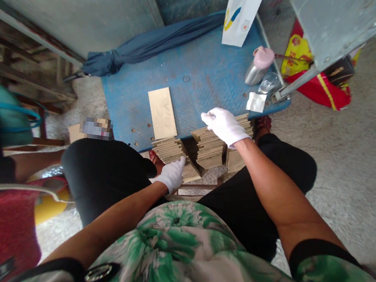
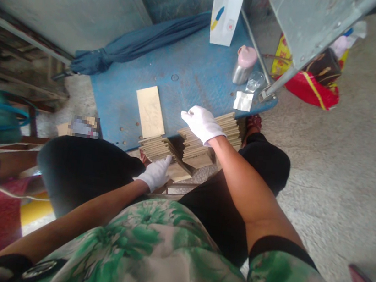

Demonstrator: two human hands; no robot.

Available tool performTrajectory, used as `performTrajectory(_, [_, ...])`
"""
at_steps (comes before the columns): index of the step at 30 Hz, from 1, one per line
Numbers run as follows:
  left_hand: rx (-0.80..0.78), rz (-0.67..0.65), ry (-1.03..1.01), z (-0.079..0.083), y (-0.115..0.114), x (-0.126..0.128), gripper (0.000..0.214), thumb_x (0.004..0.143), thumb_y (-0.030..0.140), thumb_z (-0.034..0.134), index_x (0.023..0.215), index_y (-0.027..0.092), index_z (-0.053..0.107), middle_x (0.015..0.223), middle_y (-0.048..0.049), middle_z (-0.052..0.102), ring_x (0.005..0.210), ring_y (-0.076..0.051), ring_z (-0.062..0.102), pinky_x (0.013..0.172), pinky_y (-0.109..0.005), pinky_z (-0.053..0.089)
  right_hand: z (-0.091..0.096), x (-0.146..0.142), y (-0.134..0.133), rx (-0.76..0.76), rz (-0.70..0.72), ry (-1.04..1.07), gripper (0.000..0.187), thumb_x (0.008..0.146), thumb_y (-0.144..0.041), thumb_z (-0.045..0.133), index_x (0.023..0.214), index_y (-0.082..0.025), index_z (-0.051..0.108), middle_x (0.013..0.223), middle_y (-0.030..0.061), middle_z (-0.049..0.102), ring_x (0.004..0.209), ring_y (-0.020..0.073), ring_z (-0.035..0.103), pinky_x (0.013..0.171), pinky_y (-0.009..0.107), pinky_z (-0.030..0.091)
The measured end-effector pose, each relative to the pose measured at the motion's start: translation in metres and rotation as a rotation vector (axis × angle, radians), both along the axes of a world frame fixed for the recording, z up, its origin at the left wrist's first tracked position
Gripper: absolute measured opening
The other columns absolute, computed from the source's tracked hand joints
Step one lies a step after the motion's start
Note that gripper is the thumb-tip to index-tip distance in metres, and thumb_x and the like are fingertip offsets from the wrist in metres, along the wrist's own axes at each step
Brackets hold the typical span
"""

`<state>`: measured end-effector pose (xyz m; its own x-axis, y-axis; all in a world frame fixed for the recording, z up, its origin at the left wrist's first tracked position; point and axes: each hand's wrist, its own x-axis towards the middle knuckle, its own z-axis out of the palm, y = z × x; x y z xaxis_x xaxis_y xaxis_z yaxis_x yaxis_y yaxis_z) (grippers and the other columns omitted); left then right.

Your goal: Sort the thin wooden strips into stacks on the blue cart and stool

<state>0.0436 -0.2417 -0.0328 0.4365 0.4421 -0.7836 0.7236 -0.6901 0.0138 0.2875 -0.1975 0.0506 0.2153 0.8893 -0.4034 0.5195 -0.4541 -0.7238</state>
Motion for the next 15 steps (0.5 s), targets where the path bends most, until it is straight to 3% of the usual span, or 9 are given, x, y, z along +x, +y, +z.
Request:
performTrajectory(10, [-0.054, -0.013, -0.004, 0.0065, -0.0083, -0.0018, 0.073, 0.086, 0.027, 0.051, 0.148, 0.000, 0.023, 0.131, -0.0252, 0.051, 0.117, -0.032, 0.053, 0.099, -0.038, 0.041, 0.0023, 0.0004, -0.0014, 0.004, 0.013, -0.010, 0.030, 0.092, -0.039, 0.057, 0.070, -0.018, 0.055, 0.063, 0.0012, 0.062, 0.060, 0.0132, 0.054, 0.061, 0.024, 0.034])
performTrajectory(15, [-0.118, 0.027, 0.007, 0.0052, -0.0099, 0.0004, 0.047, 0.089, 0.020, 0.043, 0.133, 0.007, 0.050, 0.126, -0.0216, 0.056, 0.117, -0.033, 0.054, 0.098, -0.041, 0.043, 0.0023, 0.0010, -0.0033, 0.016, 0.025, -0.022, 0.031, 0.094, -0.037, 0.054, 0.070, -0.017, 0.056, 0.064, 0.0020, 0.063, 0.062, 0.0133, 0.054, 0.063, 0.025, 0.034])
